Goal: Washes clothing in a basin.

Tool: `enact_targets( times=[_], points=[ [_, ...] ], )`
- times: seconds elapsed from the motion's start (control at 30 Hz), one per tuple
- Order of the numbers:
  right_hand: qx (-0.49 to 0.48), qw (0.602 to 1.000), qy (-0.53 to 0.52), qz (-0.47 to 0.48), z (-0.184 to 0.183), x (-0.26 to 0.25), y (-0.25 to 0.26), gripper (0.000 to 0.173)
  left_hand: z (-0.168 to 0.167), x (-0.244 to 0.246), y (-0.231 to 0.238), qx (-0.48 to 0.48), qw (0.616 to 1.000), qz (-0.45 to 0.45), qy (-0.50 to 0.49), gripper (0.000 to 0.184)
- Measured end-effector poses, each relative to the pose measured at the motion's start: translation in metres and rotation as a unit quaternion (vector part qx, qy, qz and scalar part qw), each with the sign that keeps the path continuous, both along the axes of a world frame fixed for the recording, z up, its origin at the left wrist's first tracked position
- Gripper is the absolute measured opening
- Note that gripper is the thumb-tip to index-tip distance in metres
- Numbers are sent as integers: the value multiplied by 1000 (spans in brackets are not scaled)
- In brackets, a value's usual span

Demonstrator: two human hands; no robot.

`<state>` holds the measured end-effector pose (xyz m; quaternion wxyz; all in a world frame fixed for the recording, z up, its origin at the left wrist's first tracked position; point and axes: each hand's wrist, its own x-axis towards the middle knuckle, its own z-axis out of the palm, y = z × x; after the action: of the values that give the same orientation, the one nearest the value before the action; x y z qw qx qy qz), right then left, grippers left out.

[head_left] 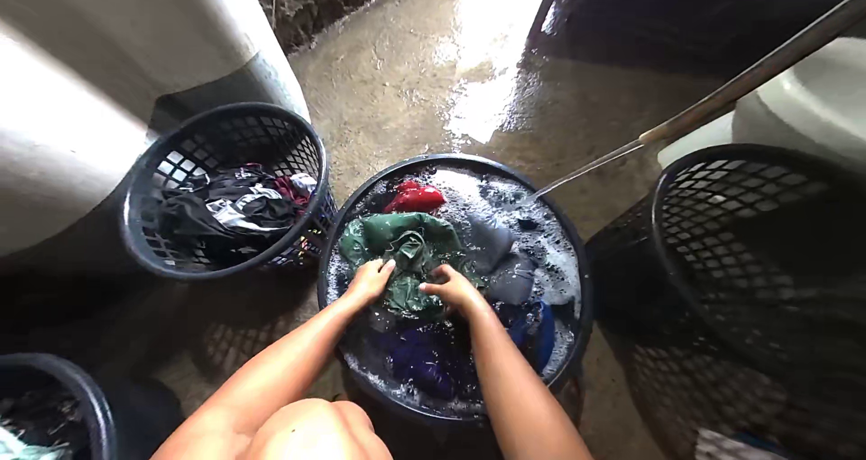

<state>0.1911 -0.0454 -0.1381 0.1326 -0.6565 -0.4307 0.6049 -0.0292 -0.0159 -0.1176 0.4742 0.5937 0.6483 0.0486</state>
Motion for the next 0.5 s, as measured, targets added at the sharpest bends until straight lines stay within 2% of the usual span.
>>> enact_targets(
  times=[0.07, 0.13, 0.2, 0.3, 0.37, 0.43, 0.5],
  points=[
    [-26, 997, -66, 33, -15, -8, -12, 64, -9, -5, -2, -37, 994, -91, 38, 52],
    [-63, 988, -125, 67, -16, -11, -23, 55, 0, -8, -5, -55, 987, -144, 50, 46],
    [-87, 980, -157, 83, -17, -5, -29, 56, 28, -10, -4, -8, 995, -102, -6, 41],
    [-44, 970, -155, 183, -22, 8, -21, 53, 74, -10, -3, 68, 980, 31, -187, 34],
    [14, 978, -102, 182, 1, 17, -8, 42, 100, -8, -4, 123, 954, 71, -262, 33],
    [67, 986, 45, 144, 26, 34, 4, 25, 118, -14, -1, 208, 917, 113, -321, 28],
    [127, 967, 188, 114, 52, 64, 9, 11, 140, -23, 4, 284, 869, 164, -370, 20]
  ],
)
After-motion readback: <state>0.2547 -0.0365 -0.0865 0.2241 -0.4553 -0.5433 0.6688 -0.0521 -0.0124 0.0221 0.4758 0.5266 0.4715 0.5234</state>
